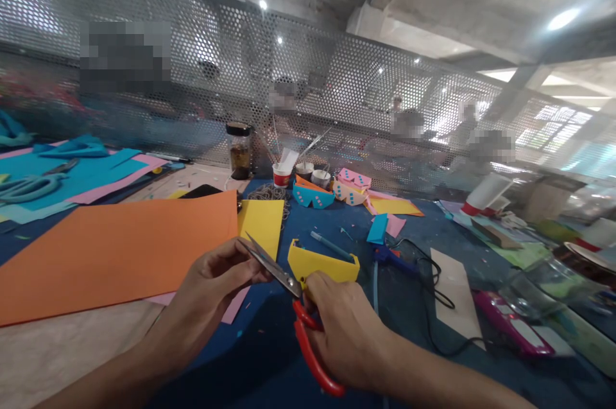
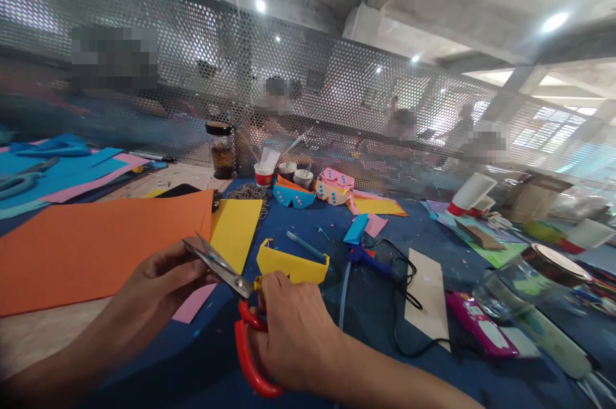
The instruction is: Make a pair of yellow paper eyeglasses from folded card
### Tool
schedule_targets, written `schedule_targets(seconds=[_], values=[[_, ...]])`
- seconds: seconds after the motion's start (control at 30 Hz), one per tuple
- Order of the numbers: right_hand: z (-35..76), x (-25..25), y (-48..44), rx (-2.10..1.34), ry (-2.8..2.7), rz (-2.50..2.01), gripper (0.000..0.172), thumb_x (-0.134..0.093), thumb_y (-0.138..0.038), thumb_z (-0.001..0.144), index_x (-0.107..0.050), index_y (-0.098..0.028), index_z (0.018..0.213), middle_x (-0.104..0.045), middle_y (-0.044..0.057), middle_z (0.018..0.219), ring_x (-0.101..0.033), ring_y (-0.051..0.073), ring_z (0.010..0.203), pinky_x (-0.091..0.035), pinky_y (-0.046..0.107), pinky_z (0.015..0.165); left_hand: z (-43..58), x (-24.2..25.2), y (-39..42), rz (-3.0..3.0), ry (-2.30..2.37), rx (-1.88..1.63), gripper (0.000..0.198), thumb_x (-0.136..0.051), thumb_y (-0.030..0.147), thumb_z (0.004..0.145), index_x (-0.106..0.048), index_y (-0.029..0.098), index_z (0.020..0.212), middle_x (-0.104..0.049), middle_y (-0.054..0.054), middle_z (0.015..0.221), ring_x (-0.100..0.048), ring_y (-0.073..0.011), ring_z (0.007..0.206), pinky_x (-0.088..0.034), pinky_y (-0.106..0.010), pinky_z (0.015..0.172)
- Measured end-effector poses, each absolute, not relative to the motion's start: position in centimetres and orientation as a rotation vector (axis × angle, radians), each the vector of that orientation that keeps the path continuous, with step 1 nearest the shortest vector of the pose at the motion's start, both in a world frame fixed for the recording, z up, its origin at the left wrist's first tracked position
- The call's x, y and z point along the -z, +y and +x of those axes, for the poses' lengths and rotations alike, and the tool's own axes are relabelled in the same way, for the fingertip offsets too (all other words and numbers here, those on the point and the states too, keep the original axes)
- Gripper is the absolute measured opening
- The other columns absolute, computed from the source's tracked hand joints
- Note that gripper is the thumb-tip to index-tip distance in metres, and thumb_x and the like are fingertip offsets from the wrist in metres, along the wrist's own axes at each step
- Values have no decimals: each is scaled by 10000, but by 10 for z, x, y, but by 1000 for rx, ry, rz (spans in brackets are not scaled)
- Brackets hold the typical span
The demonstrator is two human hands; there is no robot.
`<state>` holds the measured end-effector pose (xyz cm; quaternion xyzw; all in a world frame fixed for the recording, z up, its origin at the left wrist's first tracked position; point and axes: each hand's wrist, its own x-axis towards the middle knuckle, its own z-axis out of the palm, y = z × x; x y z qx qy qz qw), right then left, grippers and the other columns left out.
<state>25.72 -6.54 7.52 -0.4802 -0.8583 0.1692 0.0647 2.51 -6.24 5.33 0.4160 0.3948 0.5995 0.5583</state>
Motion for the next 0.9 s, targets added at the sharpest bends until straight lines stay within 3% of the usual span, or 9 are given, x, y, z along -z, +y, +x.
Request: schedule_targets(seconds=[0.23,0.4,0.5,0.63,0.9], values=[[259,-67,-63,-543,-2506,-1409,83,-614,-210,877,-535,-225,896,-642,30,845,-508,175,707,-194,339,645,24,-50,-61,960,909,-1424,259,-1019,406,728,-832,237,790,-782,-14,796,-750,-182,791,-653,-255,791],[258,-66,-59,-1007,-2207,-1308,244,-650,-210,891,-437,-237,777,-524,-36,713,-431,124,621,-259,282,599,25,-52,-61,906,947,-1387,380,-1063,468,626,-805,218,748,-784,-23,754,-753,-175,756,-633,-234,747],[256,-74,-58,-1311,-1952,-1235,263,-704,-351,931,-496,-229,827,-481,-55,708,-417,113,616,-310,250,568,27,-53,-60,885,960,-1333,405,-1071,468,594,-789,208,726,-770,-30,694,-742,-170,712,-599,-219,694],[254,-81,-58,-1419,-1764,-1101,353,-833,-461,874,-612,-190,922,-534,-36,772,-461,123,684,-381,239,599,31,-52,-59,1016,954,-1212,424,-1037,520,625,-773,193,679,-760,-41,640,-690,-150,639,-557,-218,641],[254,-76,-57,-1387,-1690,-1013,351,-890,-403,867,-642,-200,1009,-585,-47,786,-499,124,693,-421,234,628,39,-37,-60,1198,980,-983,417,-971,528,689,-737,185,724,-738,-18,639,-632,-140,602,-480,-231,579]])
